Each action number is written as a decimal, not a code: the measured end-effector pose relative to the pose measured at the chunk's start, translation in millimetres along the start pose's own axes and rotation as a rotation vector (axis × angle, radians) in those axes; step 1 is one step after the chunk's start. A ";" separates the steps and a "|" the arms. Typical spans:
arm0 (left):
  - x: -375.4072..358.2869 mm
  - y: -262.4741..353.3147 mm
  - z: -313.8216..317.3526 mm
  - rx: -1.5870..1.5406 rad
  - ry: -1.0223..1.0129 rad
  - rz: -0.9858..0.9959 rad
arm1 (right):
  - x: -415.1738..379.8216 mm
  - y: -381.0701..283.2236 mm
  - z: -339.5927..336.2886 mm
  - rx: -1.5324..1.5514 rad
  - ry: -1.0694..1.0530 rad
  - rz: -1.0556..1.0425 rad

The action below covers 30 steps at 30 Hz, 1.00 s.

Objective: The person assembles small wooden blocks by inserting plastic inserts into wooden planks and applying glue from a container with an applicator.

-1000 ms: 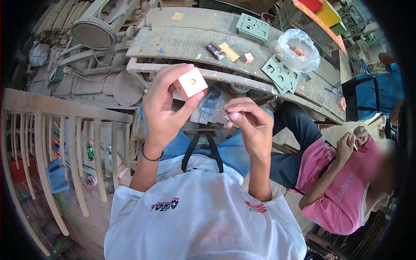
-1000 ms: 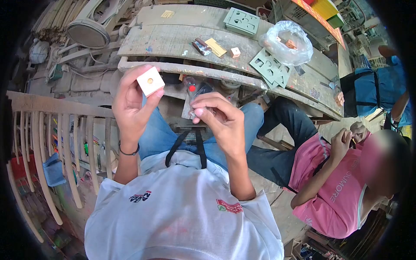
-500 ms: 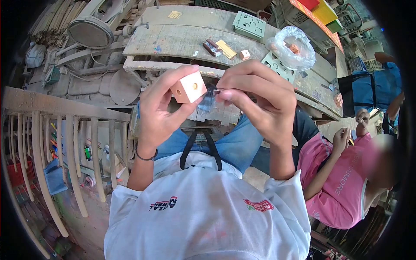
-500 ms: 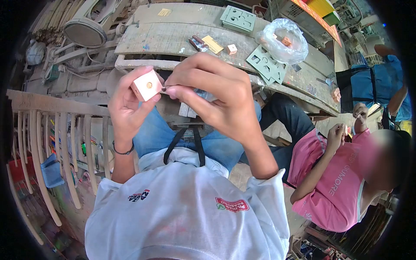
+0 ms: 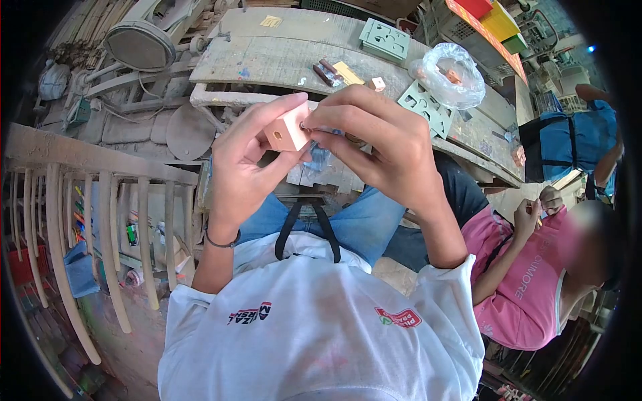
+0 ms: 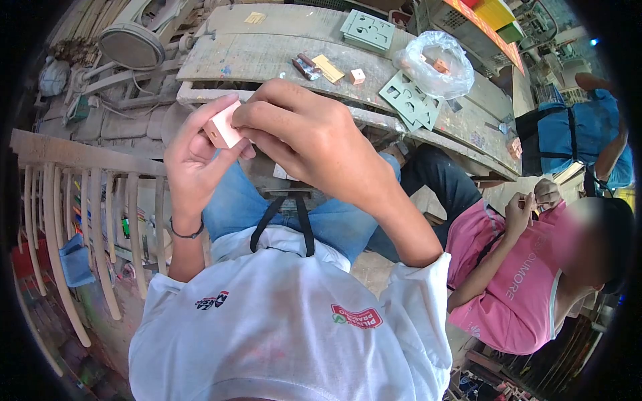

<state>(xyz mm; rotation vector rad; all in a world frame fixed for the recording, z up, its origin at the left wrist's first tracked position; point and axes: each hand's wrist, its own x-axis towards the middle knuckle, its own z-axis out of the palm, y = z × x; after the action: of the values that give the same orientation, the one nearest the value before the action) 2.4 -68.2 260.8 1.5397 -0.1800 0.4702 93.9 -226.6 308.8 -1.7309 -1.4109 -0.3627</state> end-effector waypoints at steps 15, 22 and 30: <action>-2.5 5.4 -4.4 -0.197 -0.039 -0.095 | 1.6 -11.0 1.9 -0.146 -0.090 0.016; -1.1 -0.9 -1.4 -0.083 0.027 0.069 | 0.8 -14.2 7.3 0.088 -0.018 0.315; -0.7 -7.6 -5.1 -0.084 0.030 0.186 | -4.0 -14.8 5.1 0.363 0.029 0.588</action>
<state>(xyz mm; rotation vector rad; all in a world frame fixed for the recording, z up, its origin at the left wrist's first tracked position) 3.9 -63.0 253.4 1.4397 -0.3177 0.6244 77.8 -225.4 309.3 -1.7262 -0.8231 0.1801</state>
